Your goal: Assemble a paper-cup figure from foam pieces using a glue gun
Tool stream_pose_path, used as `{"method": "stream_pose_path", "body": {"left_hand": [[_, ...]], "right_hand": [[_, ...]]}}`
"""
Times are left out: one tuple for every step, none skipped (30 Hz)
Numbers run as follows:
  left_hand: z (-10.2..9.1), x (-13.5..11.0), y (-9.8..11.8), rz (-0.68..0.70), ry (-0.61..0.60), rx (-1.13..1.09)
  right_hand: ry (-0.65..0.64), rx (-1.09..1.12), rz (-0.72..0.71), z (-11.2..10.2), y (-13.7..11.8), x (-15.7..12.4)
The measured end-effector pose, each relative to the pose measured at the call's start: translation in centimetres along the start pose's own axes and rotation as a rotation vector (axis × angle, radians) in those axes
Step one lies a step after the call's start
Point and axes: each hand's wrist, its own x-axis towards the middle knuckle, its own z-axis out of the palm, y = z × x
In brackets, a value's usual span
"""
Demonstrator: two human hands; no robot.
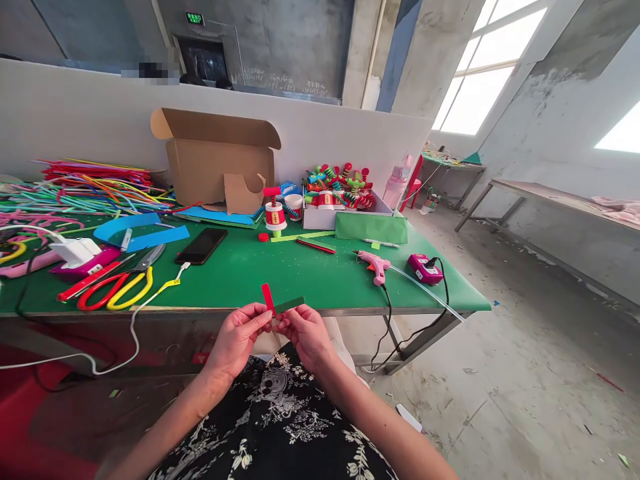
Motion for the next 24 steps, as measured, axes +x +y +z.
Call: {"method": "stream_pose_path", "body": {"left_hand": [[0.08,-0.05,0.04,-0.007,-0.015,-0.003],[0.13,-0.08,0.07,-0.007,-0.024,0.002],[0.14,-0.10,0.09,0.000,-0.025,0.016],[0.14,-0.11,0.11,0.010,-0.018,0.038],[0.13,-0.11,0.12,0.022,-0.007,0.062],[0.13,-0.11,0.13,0.031,0.003,0.084],[0.14,-0.11,0.14,0.034,0.012,0.100],[0.16,-0.12,0.18,0.036,0.018,0.111],[0.19,-0.14,0.22,0.041,0.023,0.124],[0.23,-0.18,0.29,0.050,0.028,0.143],[0.26,-0.22,0.38,0.064,0.032,0.171],[0.28,-0.26,0.47,0.085,0.034,0.207],[0.29,-0.31,0.56,0.111,0.036,0.245],[0.28,-0.36,0.64,0.137,0.036,0.282],[0.26,-0.39,0.71,0.159,0.035,0.312],[0.24,-0.42,0.75,0.175,0.032,0.333],[0.21,-0.44,0.77,0.183,0.031,0.346],[0.18,-0.45,0.77,0.184,0.030,0.356],[0.15,-0.44,0.75,0.181,0.028,0.364],[0.12,-0.43,0.73,0.180,0.024,0.371],[0.08,-0.40,0.71,0.184,0.019,0.378],[0.04,-0.38,0.70,0.192,0.011,0.384],[-0.01,-0.35,0.70,0.204,0.003,0.391],[-0.07,-0.32,0.72,0.221,-0.003,0.400]], "right_hand": [[-0.040,0.013,0.022,0.27,0.24,-0.15],[-0.064,0.031,0.029,0.51,0.40,-0.29],[-0.077,0.052,0.029,0.69,0.48,-0.41],[-0.084,0.069,0.028,0.81,0.47,-0.52],[-0.088,0.082,0.030,0.88,0.41,-0.61],[-0.090,0.088,0.035,0.89,0.31,-0.68],[-0.092,0.089,0.039,0.88,0.20,-0.73],[-0.092,0.084,0.042,0.84,0.10,-0.76],[-0.092,0.077,0.041,0.79,0.02,-0.78],[-0.091,0.069,0.038,0.75,-0.02,-0.78],[-0.090,0.062,0.035,0.70,-0.04,-0.77],[-0.088,0.055,0.033,0.66,-0.04,-0.75],[-0.083,0.049,0.031,0.63,-0.01,-0.72],[-0.075,0.041,0.030,0.60,0.02,-0.68],[-0.067,0.031,0.026,0.58,0.05,-0.65],[-0.057,0.018,0.019,0.56,0.08,-0.62],[-0.047,-0.001,0.005,0.54,0.11,-0.59],[-0.035,-0.028,-0.015,0.52,0.11,-0.58],[-0.022,-0.063,-0.040,0.49,0.11,-0.57],[-0.008,-0.103,-0.068,0.46,0.09,-0.57],[0.005,-0.146,-0.096,0.42,0.06,-0.57],[0.015,-0.185,-0.120,0.38,0.02,-0.57],[0.022,-0.217,-0.138,0.34,-0.03,-0.56],[0.024,-0.238,-0.149,0.30,-0.08,-0.55]]}}
